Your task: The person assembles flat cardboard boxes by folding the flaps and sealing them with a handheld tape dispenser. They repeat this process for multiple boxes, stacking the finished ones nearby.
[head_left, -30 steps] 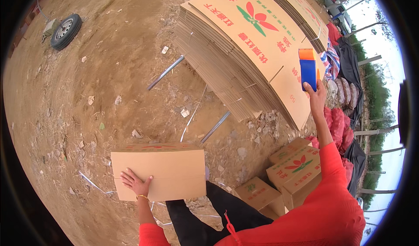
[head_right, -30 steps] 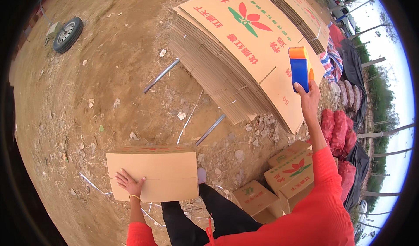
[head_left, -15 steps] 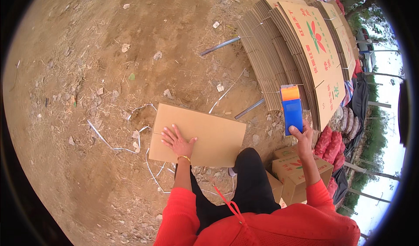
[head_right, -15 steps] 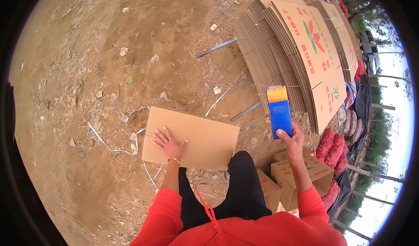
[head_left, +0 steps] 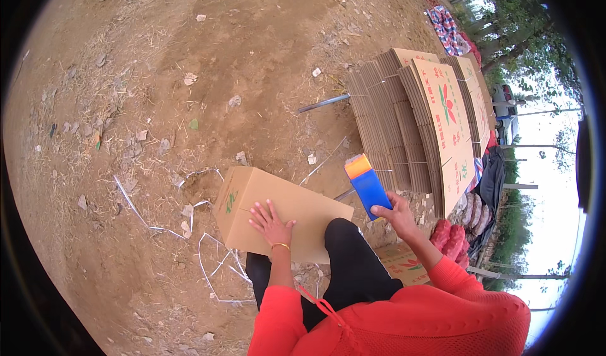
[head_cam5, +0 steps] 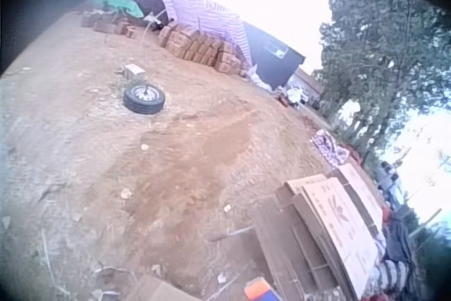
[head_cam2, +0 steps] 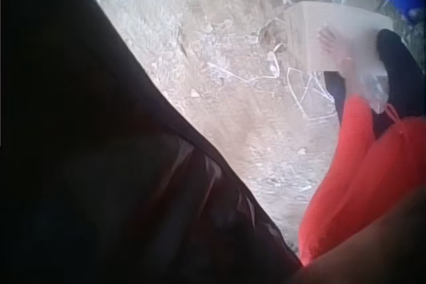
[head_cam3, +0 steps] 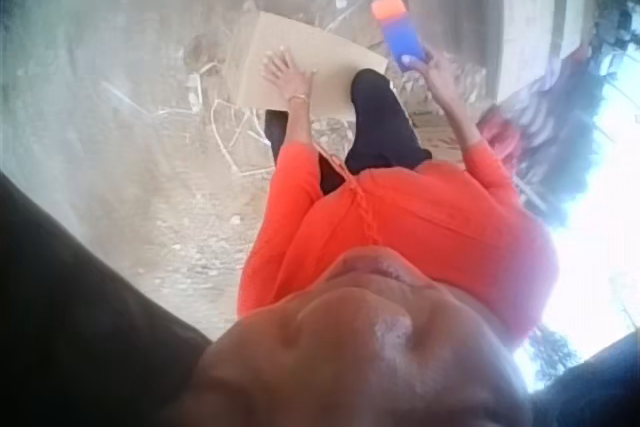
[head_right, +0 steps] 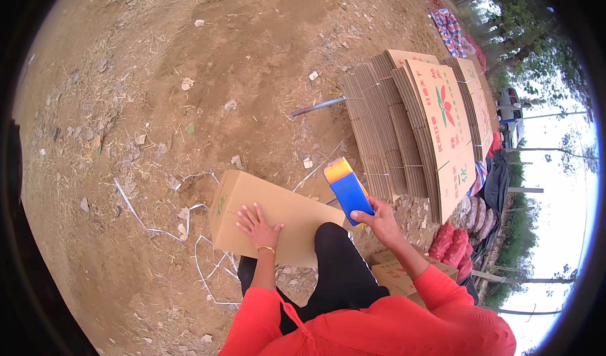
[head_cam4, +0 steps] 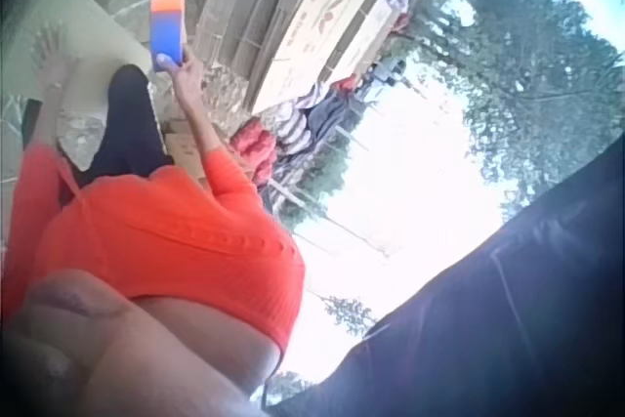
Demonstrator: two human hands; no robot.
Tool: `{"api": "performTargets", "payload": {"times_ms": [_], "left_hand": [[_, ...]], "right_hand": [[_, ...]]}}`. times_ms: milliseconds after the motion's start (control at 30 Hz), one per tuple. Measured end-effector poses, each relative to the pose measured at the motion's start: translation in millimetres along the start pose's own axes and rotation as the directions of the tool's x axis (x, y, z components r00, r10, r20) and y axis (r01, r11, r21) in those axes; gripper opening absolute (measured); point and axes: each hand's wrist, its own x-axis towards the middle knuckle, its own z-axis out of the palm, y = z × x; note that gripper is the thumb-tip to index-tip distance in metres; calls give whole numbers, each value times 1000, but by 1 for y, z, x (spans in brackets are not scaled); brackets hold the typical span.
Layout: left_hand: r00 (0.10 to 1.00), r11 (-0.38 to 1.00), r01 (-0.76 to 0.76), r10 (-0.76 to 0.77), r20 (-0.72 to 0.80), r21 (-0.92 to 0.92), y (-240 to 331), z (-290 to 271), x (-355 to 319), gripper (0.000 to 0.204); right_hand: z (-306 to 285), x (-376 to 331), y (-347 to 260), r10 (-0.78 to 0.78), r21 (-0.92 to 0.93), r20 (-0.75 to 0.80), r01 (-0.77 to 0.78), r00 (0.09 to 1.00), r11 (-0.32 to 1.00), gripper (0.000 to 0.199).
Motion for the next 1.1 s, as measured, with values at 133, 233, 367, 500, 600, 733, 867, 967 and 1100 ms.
{"api": "performTargets", "payload": {"times_ms": [133, 233, 367, 500, 600, 733, 867, 967, 1100], "left_hand": [[999, 999, -42, 42, -20, -34, -2, 3, -2, 113], [999, 997, -46, 47, 16, -61, -3, -3, -6, 107], [997, 990, -72, 67, -48, -121, -5, -11, -12, 92], [961, 879, -151, 23, -275, -452, -8, -25, -18, 60], [1000, -82, 30, -2, 31, -996, -1, -72, -11, 43], [945, -181, 171, 310, 109, -969, -10, -120, -11, 34], [905, -120, 237, 387, 175, -964, -31, -131, -8, 20], [915, -75, 234, 355, 194, -969, -40, -129, -8, 13], [940, -89, 216, 289, 183, -972, -49, -125, -10, 12]], "right_hand": [[31, 12, 8, -35, 50, 111, 30, 993, 998, 30], [43, 12, 6, 15, 46, 200, -25, 980, 999, 30], [50, 15, 13, -31, -66, 272, 51, 962, 997, 34], [56, 16, 18, -85, -126, 364, 140, 927, 982, 42], [61, 15, 20, -105, -146, 440, 186, 892, 972, 46], [68, 19, 25, -163, -179, 533, 299, 830, 937, 46], [79, 16, 13, -70, -179, 606, 222, 792, 958, 42], [86, 19, 11, -44, -225, 679, 265, 733, 938, 42], [106, 15, 11, 75, -218, 671, 100, 737, 971, 43]]}}
